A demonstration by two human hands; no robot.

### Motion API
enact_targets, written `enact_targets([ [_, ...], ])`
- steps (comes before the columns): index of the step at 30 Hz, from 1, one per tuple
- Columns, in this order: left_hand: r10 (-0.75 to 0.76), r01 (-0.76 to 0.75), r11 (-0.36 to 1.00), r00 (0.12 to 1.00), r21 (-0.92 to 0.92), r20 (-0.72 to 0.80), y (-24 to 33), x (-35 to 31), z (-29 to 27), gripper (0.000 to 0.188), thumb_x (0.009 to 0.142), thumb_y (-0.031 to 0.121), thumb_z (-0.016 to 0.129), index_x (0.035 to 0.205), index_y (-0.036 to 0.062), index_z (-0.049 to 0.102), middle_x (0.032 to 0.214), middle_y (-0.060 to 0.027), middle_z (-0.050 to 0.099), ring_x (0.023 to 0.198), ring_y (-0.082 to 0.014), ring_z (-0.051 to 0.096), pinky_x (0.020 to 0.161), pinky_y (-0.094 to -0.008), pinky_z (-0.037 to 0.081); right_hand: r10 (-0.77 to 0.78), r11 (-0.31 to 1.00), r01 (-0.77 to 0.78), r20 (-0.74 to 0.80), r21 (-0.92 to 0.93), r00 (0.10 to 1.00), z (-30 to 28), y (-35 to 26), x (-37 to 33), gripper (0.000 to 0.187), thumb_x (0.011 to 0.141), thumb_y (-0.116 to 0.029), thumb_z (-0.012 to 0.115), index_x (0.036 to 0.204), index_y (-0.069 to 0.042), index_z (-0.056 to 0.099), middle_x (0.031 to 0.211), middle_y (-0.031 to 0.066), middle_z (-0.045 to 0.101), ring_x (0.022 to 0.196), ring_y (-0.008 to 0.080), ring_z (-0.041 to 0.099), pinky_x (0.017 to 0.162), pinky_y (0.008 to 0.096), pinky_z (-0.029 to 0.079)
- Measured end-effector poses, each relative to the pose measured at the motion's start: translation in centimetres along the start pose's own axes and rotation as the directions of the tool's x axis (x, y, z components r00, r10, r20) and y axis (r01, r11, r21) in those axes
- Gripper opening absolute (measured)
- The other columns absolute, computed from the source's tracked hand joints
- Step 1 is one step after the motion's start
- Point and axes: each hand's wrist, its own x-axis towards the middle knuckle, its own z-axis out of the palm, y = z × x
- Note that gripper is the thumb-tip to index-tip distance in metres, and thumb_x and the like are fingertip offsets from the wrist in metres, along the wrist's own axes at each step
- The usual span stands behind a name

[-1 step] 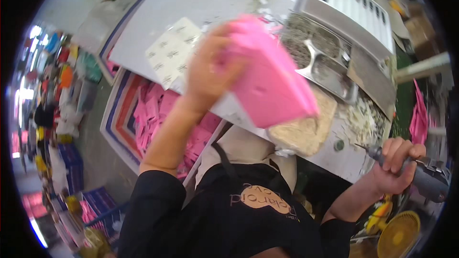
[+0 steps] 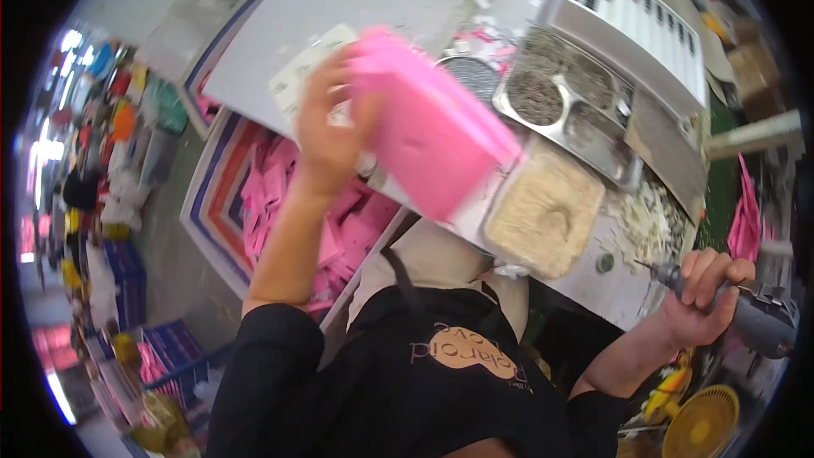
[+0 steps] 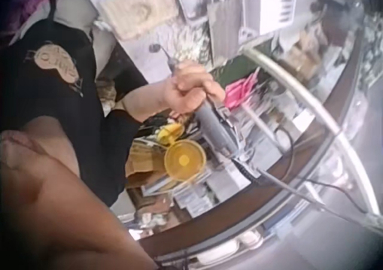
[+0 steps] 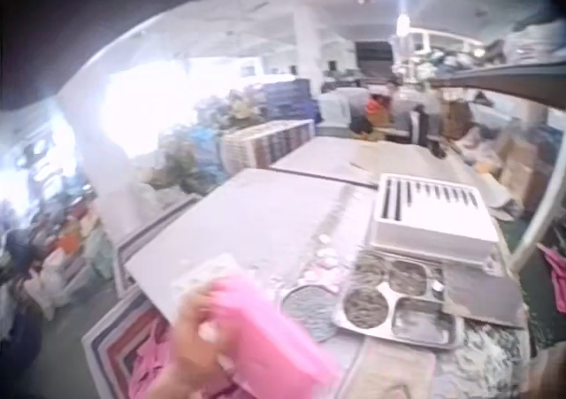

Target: Assembling internal electronic components and soldering wires inside a pink plastic case, then securing the cover with screws.

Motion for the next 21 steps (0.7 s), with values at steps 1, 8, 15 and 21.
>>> enact_targets([
  [1,-0.127,0.135,0.990,0.978,0.037,-0.167,-1.8,-2.0,-3.9,0.031,0.095,0.008,0.070,0.124,0.0013,0.059,0.130,-0.0147,0.061,0.110,-0.0210,0.064,0.088,-0.0320,0.053,0.007,1.000,-0.007,-0.060,-0.014,0.998,-0.3,0.3,-0.3,0.023,0.098,-0.016,0.058,0.115,-0.004,0.051,0.066,-0.0034,0.045,0.057,0.0082,0.041,0.059,0.0285,0.040],
  [8,-0.521,0.253,0.055,0.832,0.966,-0.188,-18.8,-40.5,-41.4,0.032,0.099,0.023,0.055,0.115,0.0012,0.071,0.102,-0.0162,0.072,0.095,-0.0303,0.067,0.088,-0.0464,0.054,0.303,0.848,-0.390,-0.277,-0.359,0.912,0.1,5.6,1.8,0.047,0.089,-0.013,0.074,0.131,0.002,0.060,0.089,0.0013,0.068,0.077,0.0098,0.063,0.072,0.0239,0.048],
  [15,-0.691,0.582,-0.037,0.573,0.812,-0.442,-20.4,-36.9,-27.4,0.040,0.094,0.029,0.063,0.119,-0.0012,0.068,0.107,-0.0203,0.070,0.099,-0.0355,0.066,0.089,-0.0491,0.054,0.145,0.893,-0.244,-0.271,-0.378,0.952,0.0,6.9,3.5,0.056,0.089,-0.008,0.075,0.138,-0.005,0.049,0.119,0.0056,0.063,0.101,0.0138,0.063,0.088,0.0301,0.053],
  [21,-0.617,0.593,0.012,0.638,0.805,-0.461,-19.3,-31.6,-25.0,0.050,0.090,0.035,0.069,0.122,-0.0033,0.066,0.110,-0.0238,0.069,0.102,-0.0400,0.065,0.090,-0.0513,0.053,0.115,0.837,-0.229,-0.249,-0.497,0.962,1.7,3.5,-4.9,0.066,0.087,-0.018,0.074,0.146,-0.005,0.048,0.122,0.0173,0.066,0.111,0.0219,0.063,0.091,0.0354,0.052],
])
